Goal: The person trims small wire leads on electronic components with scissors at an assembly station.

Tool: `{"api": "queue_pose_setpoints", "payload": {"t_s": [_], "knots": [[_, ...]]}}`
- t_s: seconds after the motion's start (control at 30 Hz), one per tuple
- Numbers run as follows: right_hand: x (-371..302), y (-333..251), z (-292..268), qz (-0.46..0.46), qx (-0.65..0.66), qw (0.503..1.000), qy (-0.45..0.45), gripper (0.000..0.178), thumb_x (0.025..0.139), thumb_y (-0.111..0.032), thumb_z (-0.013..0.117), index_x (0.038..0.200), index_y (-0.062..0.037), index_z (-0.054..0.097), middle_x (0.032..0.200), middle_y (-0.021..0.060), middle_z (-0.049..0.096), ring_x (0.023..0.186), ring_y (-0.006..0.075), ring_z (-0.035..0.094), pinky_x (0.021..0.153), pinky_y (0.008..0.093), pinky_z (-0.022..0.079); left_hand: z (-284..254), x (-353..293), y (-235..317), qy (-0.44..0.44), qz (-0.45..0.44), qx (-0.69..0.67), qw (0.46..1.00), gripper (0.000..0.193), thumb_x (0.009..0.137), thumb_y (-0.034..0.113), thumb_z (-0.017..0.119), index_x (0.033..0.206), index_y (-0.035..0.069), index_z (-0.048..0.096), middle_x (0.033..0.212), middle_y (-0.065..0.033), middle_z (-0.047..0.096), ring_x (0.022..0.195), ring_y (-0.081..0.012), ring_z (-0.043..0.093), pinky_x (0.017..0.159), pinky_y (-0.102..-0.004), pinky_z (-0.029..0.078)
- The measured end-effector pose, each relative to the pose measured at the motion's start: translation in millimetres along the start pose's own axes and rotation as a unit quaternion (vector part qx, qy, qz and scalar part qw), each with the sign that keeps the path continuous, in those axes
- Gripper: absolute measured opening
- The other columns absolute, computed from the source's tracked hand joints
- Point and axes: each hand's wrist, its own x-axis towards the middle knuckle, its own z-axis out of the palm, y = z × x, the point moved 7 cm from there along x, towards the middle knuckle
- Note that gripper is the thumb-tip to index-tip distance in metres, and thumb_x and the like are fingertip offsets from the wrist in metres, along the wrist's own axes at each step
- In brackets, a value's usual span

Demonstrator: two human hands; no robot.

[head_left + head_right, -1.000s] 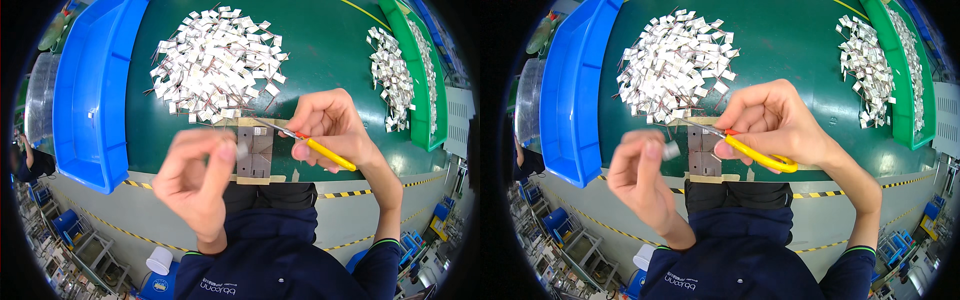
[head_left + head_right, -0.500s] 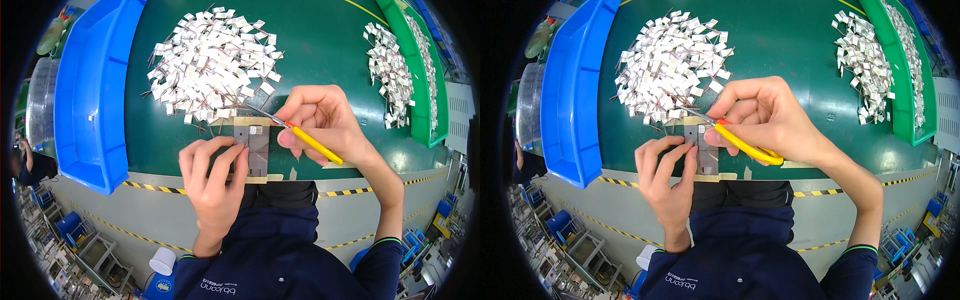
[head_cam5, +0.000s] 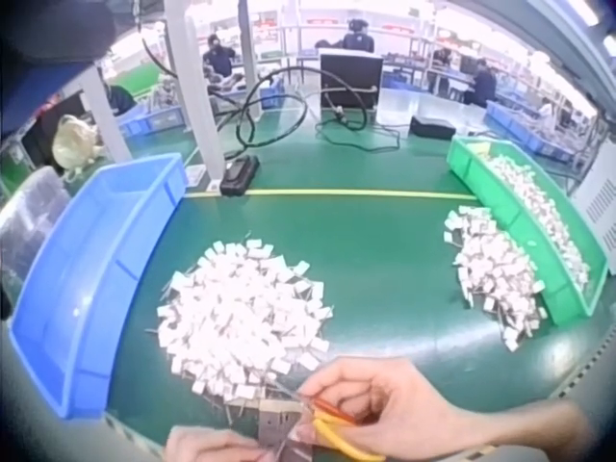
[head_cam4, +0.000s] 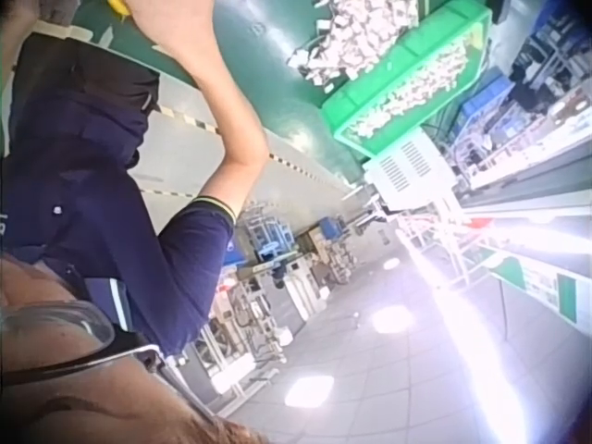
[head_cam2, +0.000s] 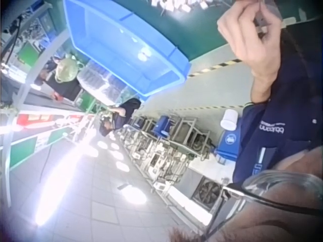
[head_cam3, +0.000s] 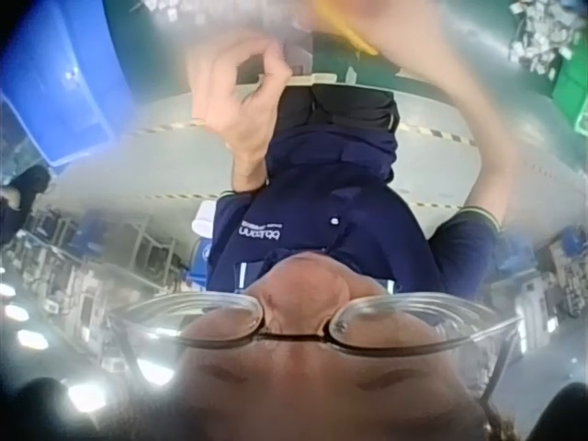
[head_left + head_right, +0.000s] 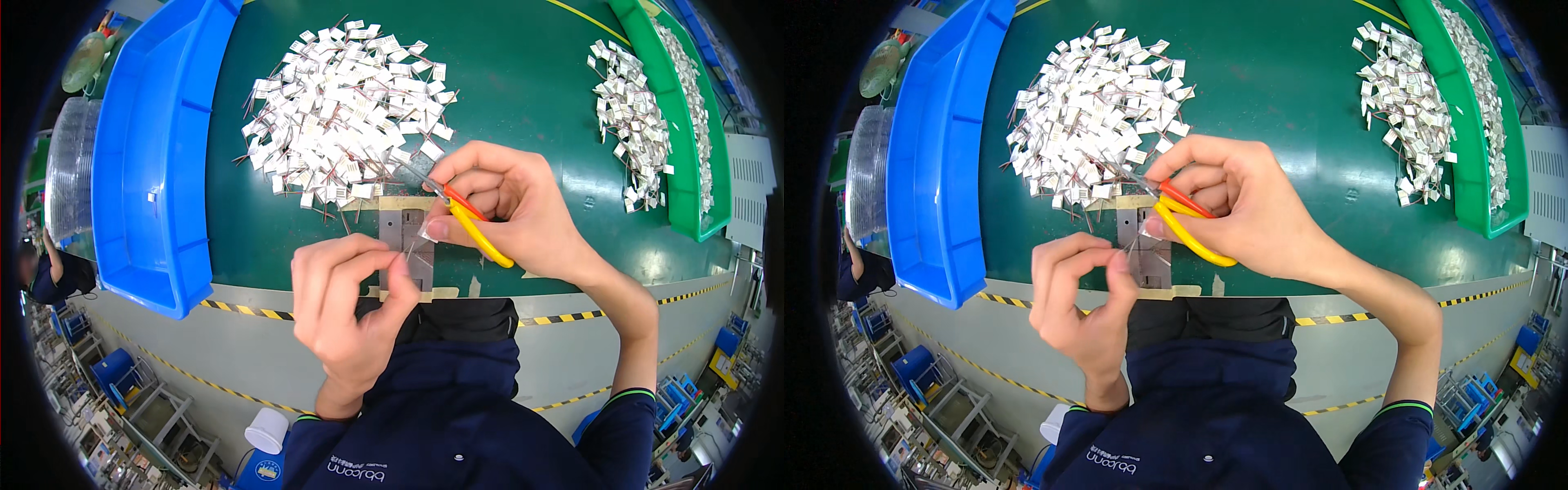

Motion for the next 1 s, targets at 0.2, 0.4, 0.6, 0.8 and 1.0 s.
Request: {"api": "queue_pose_setpoints", "payload": {"t_s": [0.2,0.4,0.6,0.8,1.0], "knots": [[2,-5,1,0.044,0.088,0.995,-0.029,0.024,0.083,-0.002,0.069,0.103,0.0016,0.057,0.083,0.0081,0.067,0.063,0.0043,0.059,0.051,0.0169,0.043,-15,6,-17,0.037,-0.051,-0.148,0.987,0.024,0.066,-0.005,0.074,0.087,-0.002,0.064,0.091,-0.0136,0.067,0.081,-0.0252,0.061,0.075,-0.0336,0.049],[-3,6,12,0.15,0.179,0.967,-0.105,0.027,0.084,-0.009,0.07,0.105,-0.0005,0.056,0.079,0.0056,0.067,0.047,0.0025,0.044,0.042,0.0183,0.027,15,12,-11,-0.065,0.0,-0.263,0.962,0.029,0.066,-0.008,0.075,0.093,-0.004,0.067,0.097,-0.0139,0.068,0.085,-0.0253,0.064,0.076,-0.0327,0.05],[-2,4,7,0.098,0.145,0.983,-0.048,0.031,0.082,-0.007,0.072,0.107,-0.0015,0.054,0.084,0.0071,0.068,0.047,0.0036,0.046,0.042,0.0184,0.03,18,2,-26,-0.006,-0.215,-0.359,0.908,0.017,0.075,-0.009,0.071,0.09,-0.007,0.065,0.087,-0.0132,0.067,0.083,-0.018,0.063,0.072,-0.0266,0.05],[-3,-4,5,0.03,0.103,0.994,-0.032,0.036,0.08,0.001,0.071,0.11,-0.0018,0.051,0.09,0.0108,0.069,0.063,0.0069,0.061,0.05,0.0174,0.044,27,-2,-21,0.007,-0.27,-0.424,0.864,0.014,0.082,-0.005,0.068,0.095,-0.007,0.063,0.091,-0.0109,0.065,0.08,-0.0126,0.06,0.073,-0.0237,0.049],[-6,-5,5,0.01,0.082,0.997,0.006,0.037,0.078,0.005,0.071,0.108,-0.002,0.051,0.088,0.0102,0.068,0.064,0.0061,0.056,0.051,0.0169,0.04,38,-10,-24,0.026,-0.299,-0.508,0.807,0.014,0.084,-0.003,0.066,0.097,-0.008,0.062,0.092,-0.01,0.064,0.081,-0.0124,0.06,0.073,-0.0231,0.049]]}}
